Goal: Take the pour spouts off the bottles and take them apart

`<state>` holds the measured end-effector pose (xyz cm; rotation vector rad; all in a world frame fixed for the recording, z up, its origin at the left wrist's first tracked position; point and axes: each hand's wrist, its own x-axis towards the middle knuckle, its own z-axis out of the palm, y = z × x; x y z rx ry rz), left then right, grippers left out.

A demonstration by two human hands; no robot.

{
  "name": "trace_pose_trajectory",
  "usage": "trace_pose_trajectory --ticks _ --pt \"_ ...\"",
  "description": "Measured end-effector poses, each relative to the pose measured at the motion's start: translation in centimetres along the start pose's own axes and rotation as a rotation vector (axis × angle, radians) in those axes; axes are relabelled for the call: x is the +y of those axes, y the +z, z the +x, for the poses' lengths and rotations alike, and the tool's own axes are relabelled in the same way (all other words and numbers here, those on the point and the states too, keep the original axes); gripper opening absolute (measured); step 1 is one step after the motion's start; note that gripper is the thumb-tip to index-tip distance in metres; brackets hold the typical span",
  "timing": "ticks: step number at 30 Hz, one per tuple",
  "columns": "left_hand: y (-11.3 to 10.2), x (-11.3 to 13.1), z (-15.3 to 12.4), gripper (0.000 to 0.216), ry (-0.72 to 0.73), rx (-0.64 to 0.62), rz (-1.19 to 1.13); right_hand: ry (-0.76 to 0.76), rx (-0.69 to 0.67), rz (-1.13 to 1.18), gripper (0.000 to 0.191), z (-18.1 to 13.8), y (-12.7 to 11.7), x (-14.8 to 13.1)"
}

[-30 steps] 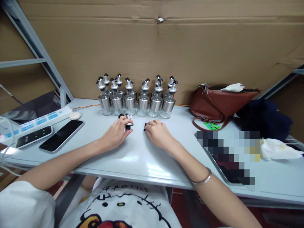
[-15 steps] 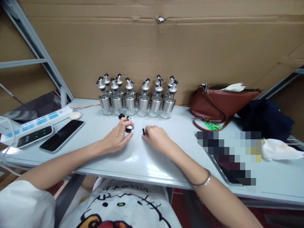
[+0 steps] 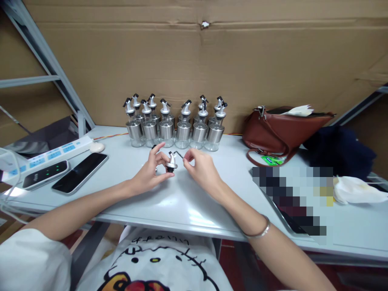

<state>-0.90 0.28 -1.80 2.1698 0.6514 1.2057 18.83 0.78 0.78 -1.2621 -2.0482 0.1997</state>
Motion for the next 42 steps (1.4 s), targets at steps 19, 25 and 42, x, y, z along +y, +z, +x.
trace_pose_trajectory --ticks 19,25,42 --pt "-0.3 0.5 0.1 0.081 -0.137 -0.037 -0.125 -0.348 0.192 -0.003 0.009 0.0 -0.2 -0.5" --pt "-0.5 0.3 0.2 0.071 -0.084 -0.037 -0.052 -0.338 0.176 -0.023 0.008 0.0 -0.3 -0.4" --pt "-1.0 0.5 -0.1 0.066 0.129 -0.076 0.294 -0.477 0.105 -0.227 0.055 -0.6 0.1 -0.8"
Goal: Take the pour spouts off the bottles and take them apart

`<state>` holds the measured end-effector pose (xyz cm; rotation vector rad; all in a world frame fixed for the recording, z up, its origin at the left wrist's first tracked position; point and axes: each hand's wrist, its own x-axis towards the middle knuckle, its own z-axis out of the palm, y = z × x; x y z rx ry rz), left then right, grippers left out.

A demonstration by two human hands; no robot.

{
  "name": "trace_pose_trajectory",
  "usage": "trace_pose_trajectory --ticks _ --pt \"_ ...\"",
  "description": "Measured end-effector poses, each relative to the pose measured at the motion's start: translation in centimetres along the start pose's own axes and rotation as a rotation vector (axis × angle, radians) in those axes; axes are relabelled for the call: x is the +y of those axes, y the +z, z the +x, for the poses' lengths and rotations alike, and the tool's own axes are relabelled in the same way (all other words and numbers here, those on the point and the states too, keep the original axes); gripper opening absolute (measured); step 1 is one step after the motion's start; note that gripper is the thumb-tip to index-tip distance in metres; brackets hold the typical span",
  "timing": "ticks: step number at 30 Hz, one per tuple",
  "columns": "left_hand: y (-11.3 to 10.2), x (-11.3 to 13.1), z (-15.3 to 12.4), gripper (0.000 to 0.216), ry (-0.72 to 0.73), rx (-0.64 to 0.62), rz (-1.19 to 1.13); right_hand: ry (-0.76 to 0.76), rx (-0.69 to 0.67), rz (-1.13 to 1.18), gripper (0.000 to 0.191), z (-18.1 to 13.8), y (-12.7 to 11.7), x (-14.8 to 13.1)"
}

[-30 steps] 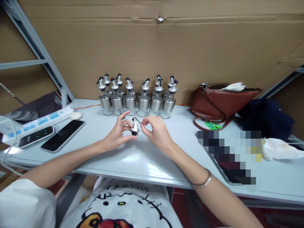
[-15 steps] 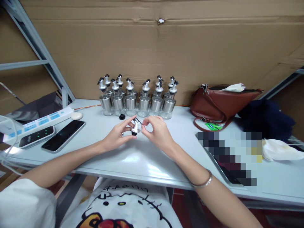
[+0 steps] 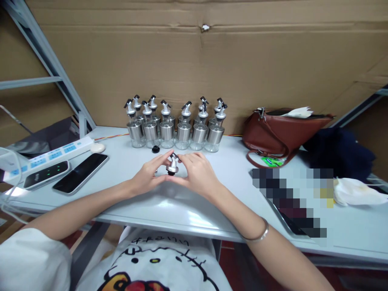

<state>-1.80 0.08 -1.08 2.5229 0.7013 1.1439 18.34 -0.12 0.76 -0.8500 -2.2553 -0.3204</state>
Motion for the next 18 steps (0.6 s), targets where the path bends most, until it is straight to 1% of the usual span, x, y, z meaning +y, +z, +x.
trace_pose_trajectory --ticks 2,5,8,18 --pt "0.03 -0.08 -0.08 0.065 0.010 -0.011 0.025 -0.003 0.004 -0.013 0.055 -0.02 -0.01 -0.01" --pt "0.11 -0.27 -0.14 0.066 0.017 -0.015 0.061 -0.010 -0.007 0.001 0.044 -0.02 -0.03 0.05" --pt "0.14 -0.33 -0.15 0.068 0.032 0.002 0.076 -0.032 -0.012 0.045 0.038 -0.02 -0.02 0.16" --pt "0.01 0.00 -0.03 0.065 0.044 0.032 0.041 -0.068 0.027 0.105 0.026 -0.12 0.01 0.18"
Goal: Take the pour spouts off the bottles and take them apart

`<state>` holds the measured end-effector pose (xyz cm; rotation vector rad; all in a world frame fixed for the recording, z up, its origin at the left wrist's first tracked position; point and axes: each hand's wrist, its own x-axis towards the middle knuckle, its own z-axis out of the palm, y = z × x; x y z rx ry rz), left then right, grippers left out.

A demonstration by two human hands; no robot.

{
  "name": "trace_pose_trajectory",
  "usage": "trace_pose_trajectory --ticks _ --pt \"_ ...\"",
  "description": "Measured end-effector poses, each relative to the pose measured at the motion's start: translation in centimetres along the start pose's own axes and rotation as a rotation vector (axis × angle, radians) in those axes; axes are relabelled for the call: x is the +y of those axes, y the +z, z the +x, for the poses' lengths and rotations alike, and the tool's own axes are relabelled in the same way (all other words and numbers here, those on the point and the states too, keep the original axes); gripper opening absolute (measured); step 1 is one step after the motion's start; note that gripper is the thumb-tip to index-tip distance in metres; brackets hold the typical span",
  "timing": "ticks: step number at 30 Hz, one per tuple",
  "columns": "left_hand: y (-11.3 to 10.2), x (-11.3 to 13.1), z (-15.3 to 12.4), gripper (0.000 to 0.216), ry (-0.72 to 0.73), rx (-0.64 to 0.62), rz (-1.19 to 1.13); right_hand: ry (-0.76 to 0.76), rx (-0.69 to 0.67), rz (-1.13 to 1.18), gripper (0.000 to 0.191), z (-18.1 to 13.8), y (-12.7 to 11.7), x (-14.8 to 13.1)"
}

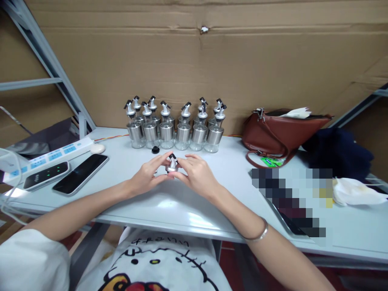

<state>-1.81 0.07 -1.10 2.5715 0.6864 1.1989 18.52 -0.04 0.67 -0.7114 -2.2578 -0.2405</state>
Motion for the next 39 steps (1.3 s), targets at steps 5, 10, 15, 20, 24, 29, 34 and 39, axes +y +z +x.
trace_pose_trajectory --ticks 5,10,15,20,24,29,34,39 --pt "0.2 -0.3 -0.1 0.062 -0.028 0.013 -0.025 -0.021 -0.003 -0.012 0.027 0.0 -0.1 0.0" --pt "0.4 -0.7 -0.1 0.058 -0.046 0.061 -0.097 -0.057 0.028 -0.042 0.028 0.0 0.1 0.0" --pt "-0.2 -0.2 0.3 0.051 -0.003 0.059 -0.131 -0.029 0.071 -0.060 0.025 0.0 0.2 0.1" --pt "-0.5 0.2 0.8 0.022 -0.083 0.129 -0.124 0.045 0.008 0.055 0.030 -0.2 0.3 -0.2" --pt "-0.5 0.3 1.1 0.020 -0.087 0.167 -0.133 0.039 0.016 0.083 0.034 -0.2 0.2 -0.2" --pt "-0.7 0.5 1.3 0.024 -0.205 0.202 -0.247 0.094 -0.059 0.109 0.037 0.3 -0.5 -0.3" --pt "-0.5 0.7 1.2 0.025 -0.338 0.203 -0.452 0.157 -0.094 0.174 0.026 0.4 -0.6 -0.3" --pt "-0.7 0.7 1.3 0.024 -0.373 0.135 -0.506 0.176 -0.119 0.257 0.020 0.3 -0.5 -0.3"
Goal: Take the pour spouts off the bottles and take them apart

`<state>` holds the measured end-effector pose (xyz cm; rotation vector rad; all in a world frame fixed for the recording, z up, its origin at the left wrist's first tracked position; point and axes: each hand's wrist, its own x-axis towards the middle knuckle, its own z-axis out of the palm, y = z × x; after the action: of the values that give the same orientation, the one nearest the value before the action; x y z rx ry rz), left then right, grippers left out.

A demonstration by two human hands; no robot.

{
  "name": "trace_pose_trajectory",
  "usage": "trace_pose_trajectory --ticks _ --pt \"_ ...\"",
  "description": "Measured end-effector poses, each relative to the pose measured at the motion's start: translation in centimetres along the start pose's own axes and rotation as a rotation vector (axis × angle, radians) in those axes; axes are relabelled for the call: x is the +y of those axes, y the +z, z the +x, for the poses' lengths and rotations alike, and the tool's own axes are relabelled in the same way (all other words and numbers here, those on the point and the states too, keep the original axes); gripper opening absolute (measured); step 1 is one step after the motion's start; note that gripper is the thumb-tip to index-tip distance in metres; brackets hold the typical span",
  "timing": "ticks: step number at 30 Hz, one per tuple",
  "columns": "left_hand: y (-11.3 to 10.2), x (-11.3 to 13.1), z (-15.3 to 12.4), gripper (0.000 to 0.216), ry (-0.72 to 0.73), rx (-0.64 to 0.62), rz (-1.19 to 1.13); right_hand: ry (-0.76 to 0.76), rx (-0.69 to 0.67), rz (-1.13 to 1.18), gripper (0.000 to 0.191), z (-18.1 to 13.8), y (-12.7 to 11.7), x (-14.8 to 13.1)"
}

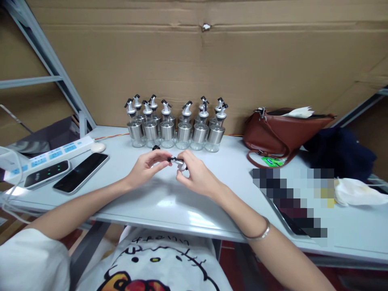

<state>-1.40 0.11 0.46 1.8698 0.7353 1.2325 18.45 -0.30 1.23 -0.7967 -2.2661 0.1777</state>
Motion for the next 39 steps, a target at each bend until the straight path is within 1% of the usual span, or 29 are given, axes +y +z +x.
trace_pose_trajectory --ticks 3,8,13,18,21,27,29,33,39 --pt "-0.22 0.08 0.11 0.024 0.003 -0.020 0.064 0.038 -0.010 -0.008 0.018 -0.03 -0.04 -0.15" --pt "-0.37 0.11 0.14 0.022 -0.001 -0.011 0.098 0.045 -0.013 -0.033 0.015 -0.04 -0.21 -0.31" --pt "-0.22 0.31 0.14 0.019 0.042 -0.014 0.133 0.072 0.006 -0.029 0.008 -0.03 -0.30 -0.36" --pt "-0.08 0.51 0.17 0.016 0.050 0.001 0.168 0.033 0.067 -0.117 0.008 0.01 -0.13 -0.32" --pt "-0.09 0.42 0.19 0.015 0.034 0.014 0.162 0.017 0.073 -0.176 0.009 -0.01 -0.01 -0.15" --pt "-0.18 -0.09 0.23 0.012 -0.006 0.041 0.135 0.002 0.123 -0.214 0.011 -0.04 0.10 0.27" --pt "-0.18 -0.24 0.24 0.011 -0.010 0.036 0.119 0.002 0.112 -0.192 0.010 -0.04 0.12 0.29" --pt "-0.15 -0.33 0.27 0.009 -0.015 0.021 0.077 0.027 0.042 -0.102 0.009 -0.11 0.13 0.16" --pt "-0.07 -0.19 0.24 0.010 -0.041 0.019 0.002 0.072 -0.017 -0.038 0.013 -0.16 0.20 0.07"
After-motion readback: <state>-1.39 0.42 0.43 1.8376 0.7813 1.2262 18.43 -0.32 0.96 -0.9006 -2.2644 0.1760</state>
